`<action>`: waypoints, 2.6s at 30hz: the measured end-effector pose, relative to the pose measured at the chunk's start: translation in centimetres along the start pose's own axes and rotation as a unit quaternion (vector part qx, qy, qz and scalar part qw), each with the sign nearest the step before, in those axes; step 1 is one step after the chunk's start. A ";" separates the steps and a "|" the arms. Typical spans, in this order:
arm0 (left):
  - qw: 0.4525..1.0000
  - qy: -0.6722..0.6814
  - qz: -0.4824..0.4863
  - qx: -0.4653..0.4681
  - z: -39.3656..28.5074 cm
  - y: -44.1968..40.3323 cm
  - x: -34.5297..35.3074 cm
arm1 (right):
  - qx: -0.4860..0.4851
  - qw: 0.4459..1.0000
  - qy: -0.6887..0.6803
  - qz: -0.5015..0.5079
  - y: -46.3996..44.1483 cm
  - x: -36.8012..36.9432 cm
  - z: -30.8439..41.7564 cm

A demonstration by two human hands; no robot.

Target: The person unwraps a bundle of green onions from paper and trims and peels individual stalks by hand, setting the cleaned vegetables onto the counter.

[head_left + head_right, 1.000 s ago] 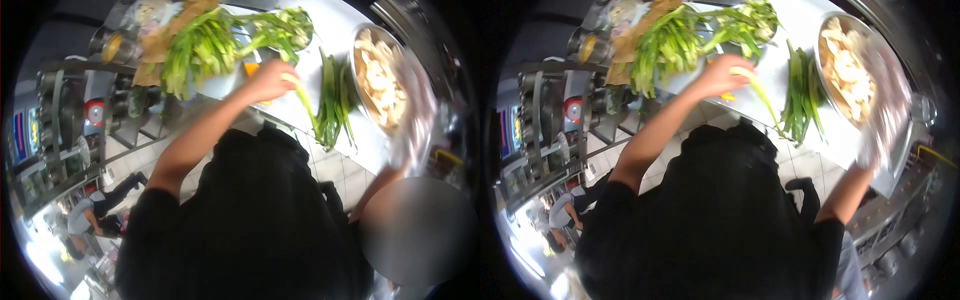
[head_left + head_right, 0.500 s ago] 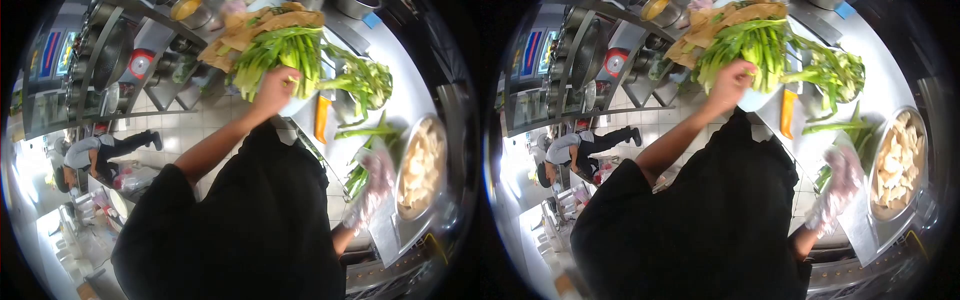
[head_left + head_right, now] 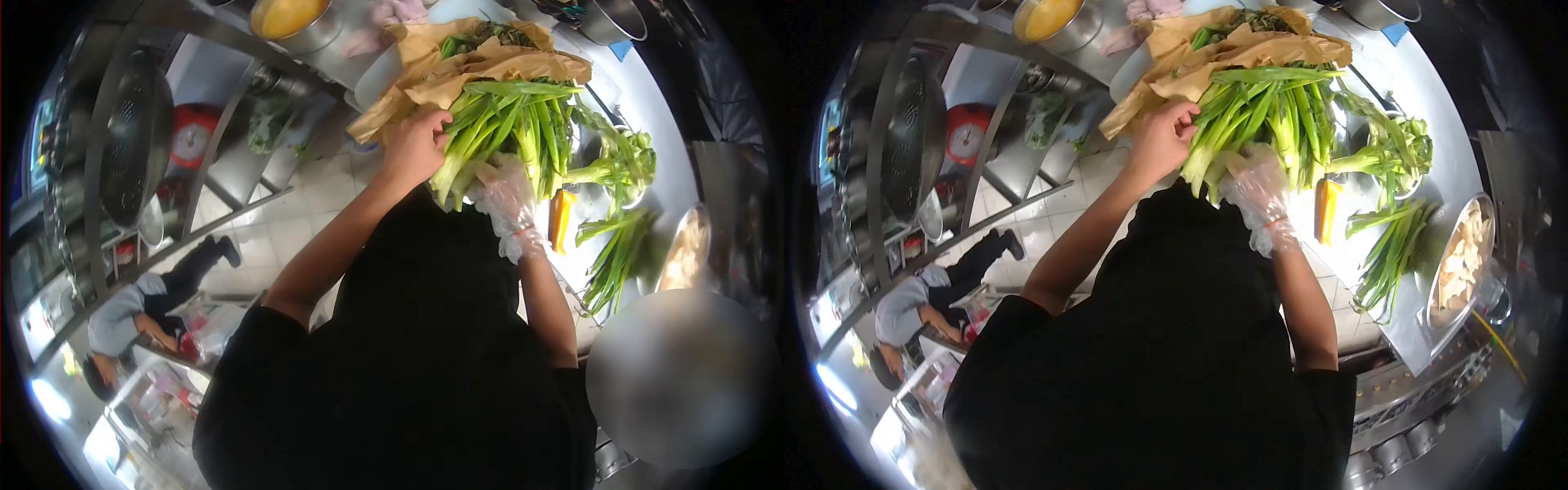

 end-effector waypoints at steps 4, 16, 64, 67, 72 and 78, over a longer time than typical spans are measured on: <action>0.995 -0.019 -0.008 0.099 0.0 -4.2 1.3 | 0.358 0.814 -0.451 -0.074 3.3 -4.3 0.5; 0.886 0.326 0.303 0.127 -11.8 -4.2 2.7 | 0.503 0.709 -0.446 -0.214 5.6 -10.3 3.4; 0.992 0.032 -0.069 -0.101 0.4 4.9 2.4 | -0.141 0.957 0.134 -0.214 0.3 -5.4 2.2; 0.992 0.048 -0.009 -0.113 0.9 3.7 1.2 | -0.131 0.959 0.216 -0.127 -2.2 -3.5 1.3; 0.998 0.031 0.026 -0.048 1.4 2.5 1.1 | 0.082 0.918 -0.352 -0.164 -2.7 -10.7 -0.4; 0.985 -0.036 0.165 0.032 -0.1 -0.2 -0.4 | 0.109 0.912 -0.250 -0.306 -4.7 -24.1 -3.4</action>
Point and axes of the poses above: each hand's wrist, its own y-axis away from the middle knuckle, its own x-axis out of the palm, z = x × y, the point moved 3 cm from there along -y, towards the middle knuckle, and after that the axes turned 4 degrees about x, right-handed, at the moved point
